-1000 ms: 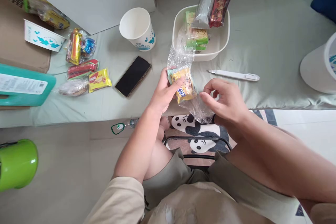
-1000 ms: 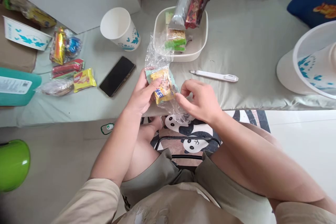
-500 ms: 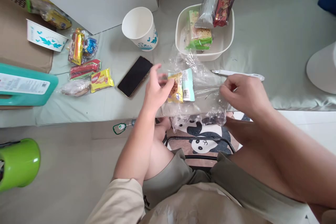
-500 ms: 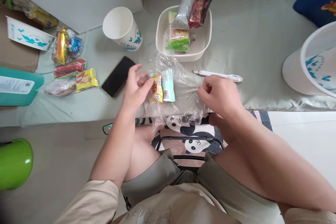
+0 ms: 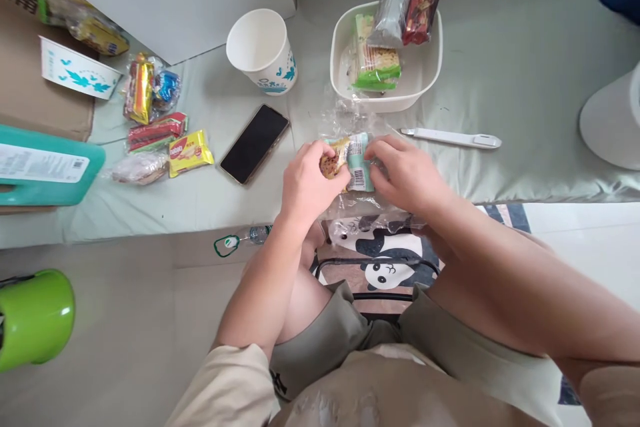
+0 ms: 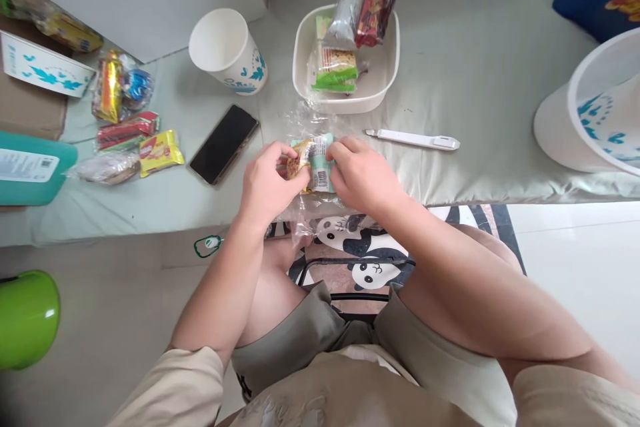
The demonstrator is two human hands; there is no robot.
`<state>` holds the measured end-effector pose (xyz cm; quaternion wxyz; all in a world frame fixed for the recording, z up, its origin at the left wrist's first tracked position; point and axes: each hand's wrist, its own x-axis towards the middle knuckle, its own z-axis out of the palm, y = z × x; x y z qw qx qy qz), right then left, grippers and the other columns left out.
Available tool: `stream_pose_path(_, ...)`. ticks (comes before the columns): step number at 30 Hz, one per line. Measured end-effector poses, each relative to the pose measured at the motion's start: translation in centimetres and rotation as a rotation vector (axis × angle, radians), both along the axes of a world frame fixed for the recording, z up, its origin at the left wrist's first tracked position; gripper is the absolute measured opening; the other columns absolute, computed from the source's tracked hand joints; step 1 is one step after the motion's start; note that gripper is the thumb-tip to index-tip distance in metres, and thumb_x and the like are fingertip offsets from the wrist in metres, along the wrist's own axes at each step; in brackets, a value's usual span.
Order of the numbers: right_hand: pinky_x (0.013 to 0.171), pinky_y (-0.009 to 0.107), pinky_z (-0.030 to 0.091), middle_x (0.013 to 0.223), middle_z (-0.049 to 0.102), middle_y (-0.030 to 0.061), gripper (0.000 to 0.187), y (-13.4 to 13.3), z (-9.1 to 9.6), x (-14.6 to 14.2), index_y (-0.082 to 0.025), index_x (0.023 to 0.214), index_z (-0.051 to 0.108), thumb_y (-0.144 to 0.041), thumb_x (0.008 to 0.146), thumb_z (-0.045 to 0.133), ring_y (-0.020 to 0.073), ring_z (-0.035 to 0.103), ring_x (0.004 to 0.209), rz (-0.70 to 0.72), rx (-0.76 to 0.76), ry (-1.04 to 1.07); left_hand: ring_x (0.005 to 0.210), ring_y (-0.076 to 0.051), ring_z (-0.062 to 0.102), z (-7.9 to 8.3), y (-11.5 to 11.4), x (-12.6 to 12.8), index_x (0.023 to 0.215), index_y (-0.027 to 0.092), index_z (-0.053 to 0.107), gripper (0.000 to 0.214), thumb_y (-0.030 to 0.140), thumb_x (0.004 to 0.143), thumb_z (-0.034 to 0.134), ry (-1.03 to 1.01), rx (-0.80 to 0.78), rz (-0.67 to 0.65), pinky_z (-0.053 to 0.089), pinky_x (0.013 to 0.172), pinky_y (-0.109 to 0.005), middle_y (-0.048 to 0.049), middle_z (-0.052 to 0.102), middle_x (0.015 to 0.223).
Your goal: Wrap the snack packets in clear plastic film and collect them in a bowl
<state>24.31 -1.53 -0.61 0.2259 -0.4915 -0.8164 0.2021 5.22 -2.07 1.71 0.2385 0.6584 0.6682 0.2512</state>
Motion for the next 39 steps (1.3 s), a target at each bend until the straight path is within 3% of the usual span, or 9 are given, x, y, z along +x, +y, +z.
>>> stream_pose_path(4, 0.118, 0.056, 0.045, 0.145, 0.062, 0.0219, 0.028, -0.1, -0.9, -0.4, -0.016, 0.109, 0.066, -0.013, 0.088, 0.048, 0.0362, 0.055, 0.142, -0.051, 0.067, -0.019, 0.086, -0.019, 0.073, -0.1, -0.5, -0.9, 0.08, 0.022, 0.059, 0.01, 0.021, 0.079, 0.07, -0.178, -0.019, 0.051, 0.056, 0.079, -0.032, -0.002, 0.075, 0.089)
stream_pose_path(8, 0.119, 0.064, 0.04, 0.162, 0.046, 0.0256, 0.04, -0.6, -1.0, -1.0, -0.014, 0.124, 0.061, -0.015, 0.087, 0.05, 0.0427, 0.044, 0.151, -0.11, 0.039, -0.048, 0.083, -0.017, 0.074, -0.3, -0.7, -1.9, 0.079, 0.021, 0.064, 0.006, 0.023, 0.077, 0.07, -0.342, -0.059, 0.113, 0.055, 0.077, -0.029, -0.0013, 0.077, 0.085)
stream_pose_path(15, 0.115, 0.061, 0.044, 0.153, 0.052, 0.0259, 0.044, -0.6, -0.3, -1.3, -0.012, 0.128, 0.062, -0.017, 0.086, 0.049, 0.0424, 0.051, 0.141, -0.108, 0.016, -0.104, 0.055, -0.01, 0.054, 0.1, -0.4, -3.3, 0.069, 0.019, 0.067, 0.011, 0.027, 0.066, 0.073, -0.76, -0.26, 0.311, 0.039, 0.051, -0.022, 0.0022, 0.063, 0.061)
stream_pose_path(19, 0.108, 0.057, 0.048, 0.136, 0.06, 0.0237, 0.043, -0.7, 0.4, -1.4, -0.014, 0.128, 0.063, -0.021, 0.087, 0.049, 0.0387, 0.058, 0.126, -0.119, -0.004, -0.091, 0.056, -0.008, 0.053, 0.2, -0.4, -3.4, 0.065, 0.017, 0.067, 0.015, 0.028, 0.06, 0.077, -0.929, -0.326, 0.405, 0.039, 0.05, -0.02, 0.0017, 0.061, 0.063)
stream_pose_path(24, 0.101, 0.055, 0.05, 0.124, 0.068, 0.021, 0.046, -1.0, 0.9, -1.7, -0.016, 0.133, 0.061, -0.036, 0.094, 0.051, 0.0386, 0.062, 0.115, -0.181, -0.04, -0.102, 0.061, -0.008, 0.061, 0.0, -0.3, -3.5, 0.074, 0.018, 0.065, 0.019, 0.028, 0.061, 0.077, -0.987, -0.308, 0.482, 0.05, 0.057, -0.019, 0.0022, 0.065, 0.073)
stream_pose_path(31, 0.106, 0.058, 0.045, 0.122, 0.07, 0.0238, 0.082, -1.4, 2.0, -3.0, -0.011, 0.148, 0.052, -0.07, 0.091, 0.052, 0.0444, 0.06, 0.122, -0.233, -0.134, -0.17, 0.058, -0.011, 0.062, -0.1, -0.1, -3.1, 0.077, 0.022, 0.051, 0.017, 0.029, 0.073, 0.066, -0.984, -0.323, 0.474, 0.046, 0.047, -0.018, 0.0, 0.07, 0.075)
stream_pose_path(35, 0.109, 0.063, 0.04, 0.124, 0.066, 0.0238, 0.088, -1.1, 2.1, -4.7, -0.012, 0.15, 0.049, -0.062, 0.08, 0.071, 0.0465, 0.057, 0.124, -0.325, -0.154, -0.177, 0.048, -0.011, 0.054, -0.9, 0.0, -2.3, 0.079, 0.023, 0.05, 0.011, 0.03, 0.085, 0.056, -0.844, -0.237, 0.393, 0.031, 0.038, -0.019, 0.0004, 0.069, 0.071)
stream_pose_path(39, 0.104, 0.061, 0.044, 0.132, 0.061, 0.0237, 0.084, -0.6, 1.5, -5.0, -0.015, 0.15, 0.046, -0.047, 0.077, 0.073, 0.0439, 0.056, 0.124, -0.317, -0.162, -0.019, 0.047, -0.011, 0.055, -1.8, 0.1, -2.9, 0.08, 0.024, 0.051, 0.01, 0.026, 0.089, 0.05, -0.707, -0.162, 0.372, 0.033, 0.042, -0.021, 0.0026, 0.067, 0.067)
